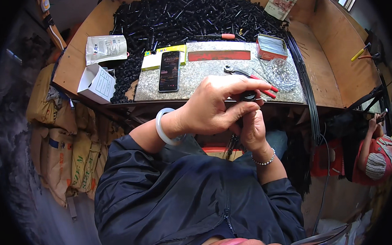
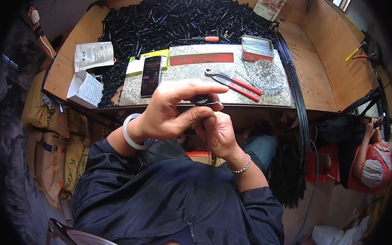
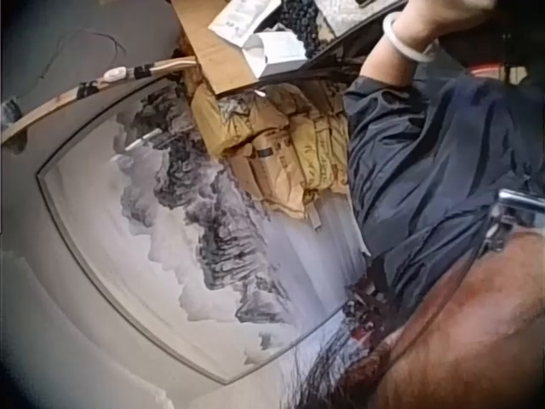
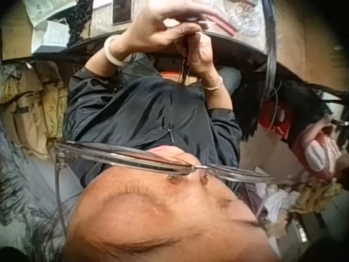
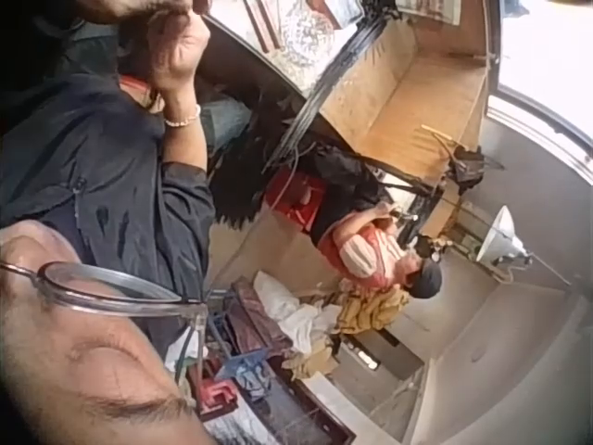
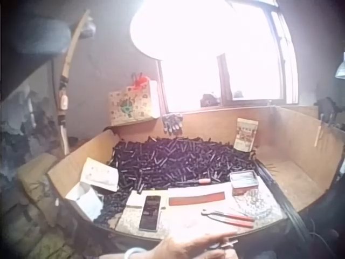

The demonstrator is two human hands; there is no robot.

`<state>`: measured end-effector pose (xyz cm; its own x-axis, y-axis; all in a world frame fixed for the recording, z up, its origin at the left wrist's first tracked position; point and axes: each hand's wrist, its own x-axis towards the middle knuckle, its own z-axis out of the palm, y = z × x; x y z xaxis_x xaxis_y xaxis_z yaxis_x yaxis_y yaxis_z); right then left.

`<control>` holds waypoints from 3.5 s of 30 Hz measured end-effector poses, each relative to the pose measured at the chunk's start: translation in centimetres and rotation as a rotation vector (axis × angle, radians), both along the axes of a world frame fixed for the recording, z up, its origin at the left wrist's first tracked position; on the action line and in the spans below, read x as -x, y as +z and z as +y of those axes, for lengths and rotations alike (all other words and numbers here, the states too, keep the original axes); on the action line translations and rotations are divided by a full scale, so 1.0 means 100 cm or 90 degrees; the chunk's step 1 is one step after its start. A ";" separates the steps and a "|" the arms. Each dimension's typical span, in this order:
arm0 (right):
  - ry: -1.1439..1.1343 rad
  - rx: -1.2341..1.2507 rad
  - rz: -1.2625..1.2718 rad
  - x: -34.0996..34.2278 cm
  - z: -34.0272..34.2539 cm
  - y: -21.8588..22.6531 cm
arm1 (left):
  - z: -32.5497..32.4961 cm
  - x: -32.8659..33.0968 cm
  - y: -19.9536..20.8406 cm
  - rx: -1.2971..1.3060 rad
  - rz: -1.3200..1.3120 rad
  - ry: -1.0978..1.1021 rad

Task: Assembling small black plastic nozzles or connectors onto thin black tubes using pliers to secure them.

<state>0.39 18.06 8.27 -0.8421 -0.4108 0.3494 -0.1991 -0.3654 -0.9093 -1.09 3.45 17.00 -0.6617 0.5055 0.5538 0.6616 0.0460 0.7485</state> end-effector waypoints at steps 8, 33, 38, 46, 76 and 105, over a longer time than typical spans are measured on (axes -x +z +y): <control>-0.165 -0.084 0.087 -0.004 -0.013 0.006 | -0.003 0.005 -0.001 0.035 -0.011 0.029; -0.169 -0.162 0.311 0.007 -0.021 -0.012 | 0.007 0.014 -0.038 -0.016 -0.040 0.011; 0.014 -0.472 0.187 0.010 0.011 -0.010 | -0.001 0.001 -0.045 -0.054 -0.310 0.081; -0.432 -0.465 0.538 0.003 0.002 0.043 | 0.006 -0.002 -0.075 -0.142 -0.079 0.156; -0.205 -0.402 0.053 0.072 0.087 -0.062 | -0.015 0.008 -0.066 -0.136 -0.213 0.271; 0.075 -0.545 0.092 -0.011 0.091 0.037 | -0.019 0.003 -0.072 -0.149 -0.264 0.197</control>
